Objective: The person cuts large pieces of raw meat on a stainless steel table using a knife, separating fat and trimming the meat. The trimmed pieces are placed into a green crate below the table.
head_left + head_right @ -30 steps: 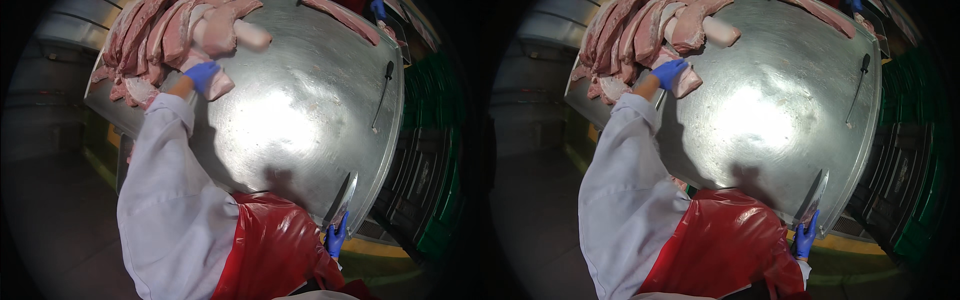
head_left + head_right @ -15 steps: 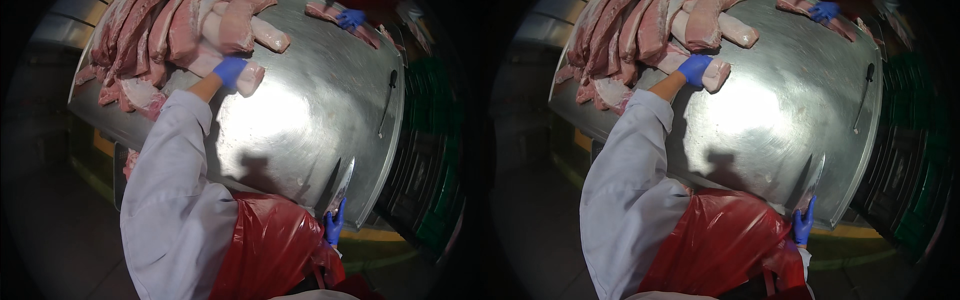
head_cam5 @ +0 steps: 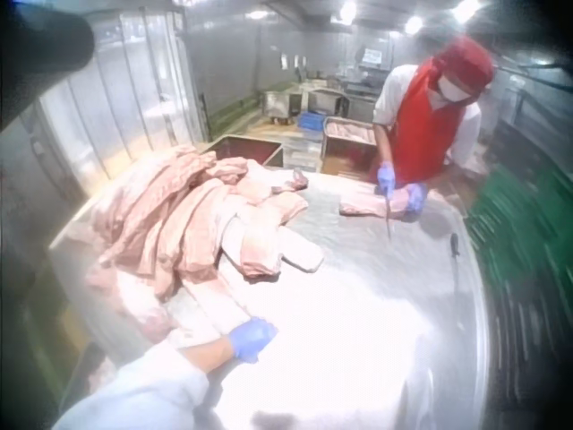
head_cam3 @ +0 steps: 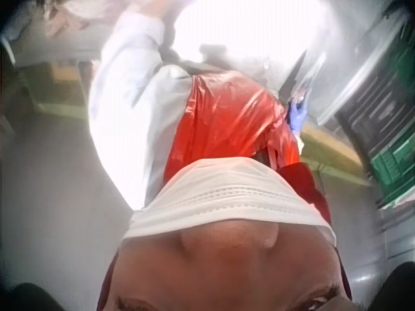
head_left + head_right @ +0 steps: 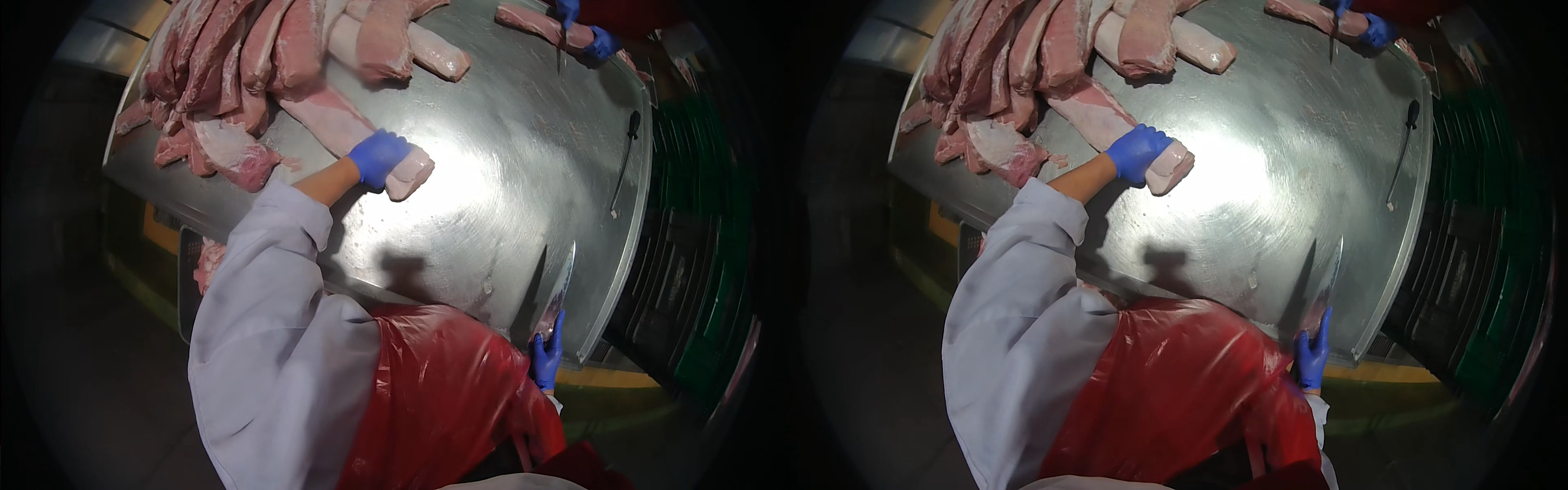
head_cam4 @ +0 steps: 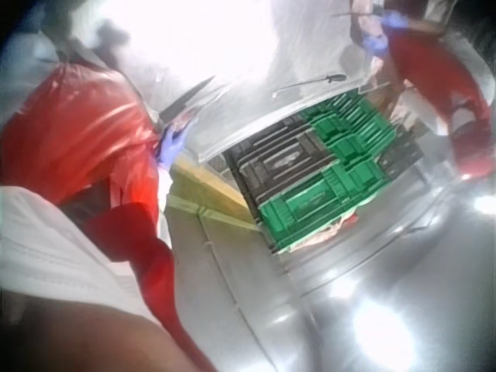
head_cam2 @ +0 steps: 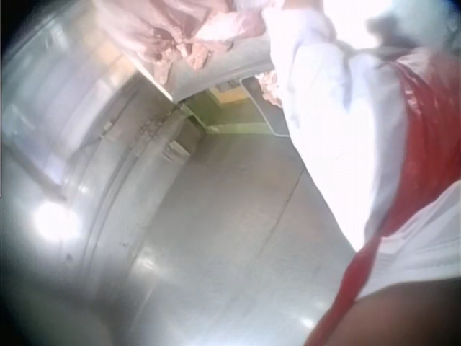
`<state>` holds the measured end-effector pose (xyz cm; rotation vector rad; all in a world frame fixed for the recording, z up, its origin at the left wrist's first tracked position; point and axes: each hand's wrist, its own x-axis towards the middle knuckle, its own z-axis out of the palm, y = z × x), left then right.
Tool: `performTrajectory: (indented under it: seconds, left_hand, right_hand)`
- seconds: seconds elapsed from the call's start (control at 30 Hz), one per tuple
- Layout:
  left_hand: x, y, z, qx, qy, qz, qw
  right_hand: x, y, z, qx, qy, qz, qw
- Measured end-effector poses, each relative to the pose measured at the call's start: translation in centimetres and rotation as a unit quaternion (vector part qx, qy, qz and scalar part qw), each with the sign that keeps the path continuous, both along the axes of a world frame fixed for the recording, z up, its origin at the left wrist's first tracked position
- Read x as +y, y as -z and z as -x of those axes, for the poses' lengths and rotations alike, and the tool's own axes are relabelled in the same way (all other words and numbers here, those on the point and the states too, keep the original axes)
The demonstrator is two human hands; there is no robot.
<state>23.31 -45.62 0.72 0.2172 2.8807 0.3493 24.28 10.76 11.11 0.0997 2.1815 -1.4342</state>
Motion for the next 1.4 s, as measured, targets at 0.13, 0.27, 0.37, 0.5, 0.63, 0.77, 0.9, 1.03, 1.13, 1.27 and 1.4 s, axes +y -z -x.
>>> performTrajectory:
  seconds: [0.13, 0.27, 0.37, 0.5, 0.63, 0.77, 0.9, 1.03, 1.13, 1.27, 1.4]
  left_hand:
    - [5.2, 0.1, 2.7, 0.03, 0.052, -0.027, 0.998]
    - [10.5, 0.0, 7.3, 0.032, 0.136, -0.004, 0.99]
    - [17.1, -1.0, 9.5, 0.055, 0.172, -0.057, 0.982]
    - [27.6, 0.6, 9.7, 0.189, 0.21, -0.092, 0.955]
    - [34.9, 2.4, 7.4, 0.208, 0.248, -0.155, 0.933]
    - [37.9, 2.1, 2.6, 0.14, 0.148, -0.207, 0.957]
    - [35.3, -2.4, -4.7, 0.276, -0.039, -0.362, 0.89]
    - [33.3, -6.2, -14.1, 0.259, -0.116, -0.365, 0.887]
    - [33.6, -5.0, -19.5, 0.231, -0.261, -0.354, 0.868]
    - [31.8, -1.0, -22.2, 0.138, -0.456, -0.305, 0.825]
    - [29.2, 2.8, -19.9, 0.148, -0.447, -0.305, 0.828]
  right_hand:
    - [2.3, 0.5, -0.5, 0.019, -0.014, -0.007, 1.0]
    - [4.7, 1.0, -0.4, -0.03, 0.006, 0.017, 0.999]
    - [7.7, 1.8, 0.0, -0.007, 0.015, 0.0, 1.0]
    - [11.5, 2.7, 0.7, 0.017, 0.016, 0.005, 1.0]
    - [15.4, 3.4, 2.2, 0.021, 0.043, 0.021, 0.999]
    - [18.1, 4.6, 4.9, 0.043, 0.035, 0.015, 0.998]
    - [16.9, 5.0, 7.1, 0.074, 0.006, 0.076, 0.994]
    - [15.5, 5.3, 9.4, 0.029, -0.064, 0.04, 0.997]
    - [12.8, 6.2, 12.5, 0.023, -0.136, 0.062, 0.989]
    - [7.0, 8.4, 15.9, 0.085, -0.247, 0.096, 0.96]
    - [1.1, 9.4, 15.3, -0.001, -0.251, 0.12, 0.961]
